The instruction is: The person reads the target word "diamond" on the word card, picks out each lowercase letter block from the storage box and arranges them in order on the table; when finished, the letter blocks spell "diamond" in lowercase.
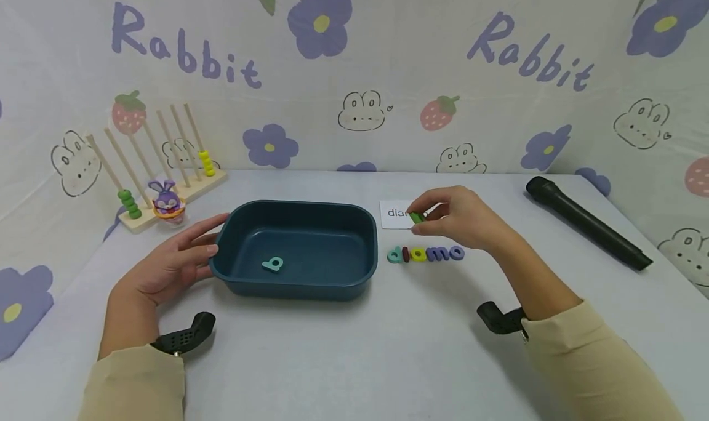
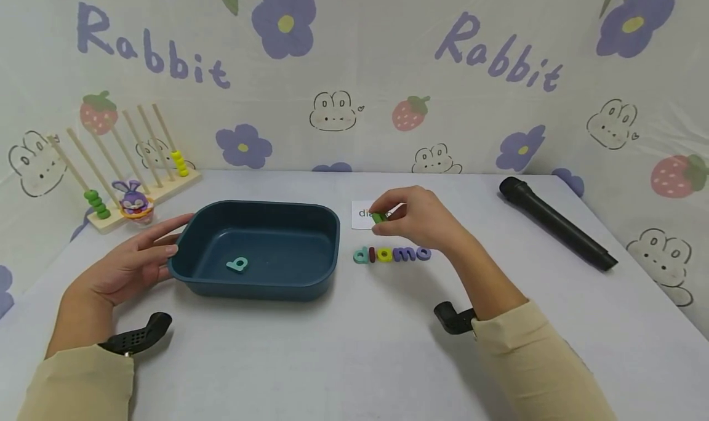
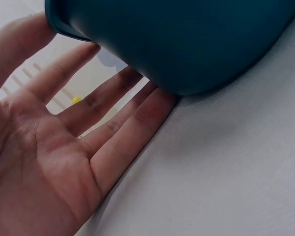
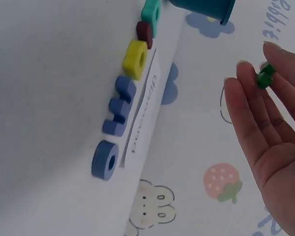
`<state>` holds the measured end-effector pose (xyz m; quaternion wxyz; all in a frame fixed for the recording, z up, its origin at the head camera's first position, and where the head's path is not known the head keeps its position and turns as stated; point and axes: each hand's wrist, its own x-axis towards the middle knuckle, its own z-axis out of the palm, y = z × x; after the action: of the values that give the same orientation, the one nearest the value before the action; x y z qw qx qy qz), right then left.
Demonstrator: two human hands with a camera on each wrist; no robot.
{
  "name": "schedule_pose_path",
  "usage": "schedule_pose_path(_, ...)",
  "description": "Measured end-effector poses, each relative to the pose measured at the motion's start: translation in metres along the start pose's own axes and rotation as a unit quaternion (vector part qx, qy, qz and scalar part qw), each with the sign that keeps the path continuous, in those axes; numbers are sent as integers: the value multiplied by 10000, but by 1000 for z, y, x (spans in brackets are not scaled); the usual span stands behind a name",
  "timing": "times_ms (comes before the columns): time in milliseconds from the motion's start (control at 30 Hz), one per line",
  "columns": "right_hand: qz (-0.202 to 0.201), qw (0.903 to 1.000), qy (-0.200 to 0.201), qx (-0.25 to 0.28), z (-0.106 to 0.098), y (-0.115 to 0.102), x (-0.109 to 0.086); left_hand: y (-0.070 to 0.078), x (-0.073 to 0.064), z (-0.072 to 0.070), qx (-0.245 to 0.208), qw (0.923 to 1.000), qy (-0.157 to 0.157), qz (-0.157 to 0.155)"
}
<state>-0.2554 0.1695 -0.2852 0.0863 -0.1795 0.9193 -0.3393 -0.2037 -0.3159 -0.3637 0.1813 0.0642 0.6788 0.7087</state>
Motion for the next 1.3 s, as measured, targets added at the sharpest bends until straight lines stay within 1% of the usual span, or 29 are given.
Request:
schedule_pose_path(167, 28, 9992, 290, -276, -2, 11, -5, 0, 1, -1, 41, 10000, -80, 33)
schedule_pose_path(400, 304, 9984, 284, -373, -11, 28, -15, 1, 0, 0, 139, 9999, -99, 21)
schedule_pose_path(600, 390, 9976, 171, -541, -17, 42, -23, 2, 0, 2, 114, 9999, 6, -80)
schedule_pose_path(800, 406, 9953, 15, -882, -21, 56, -28, 3, 0, 2, 158, 9998, -19, -71)
schedule_pose_path(967, 465, 9931, -95, -1072, -21, 63, -29, 3, -1, 1, 152, 9999, 4, -42)
schedule_pose_path(1300, 665, 9895, -373, -1229, -23, 79, -27, 3, -1, 2, 109, 9999, 21, -50)
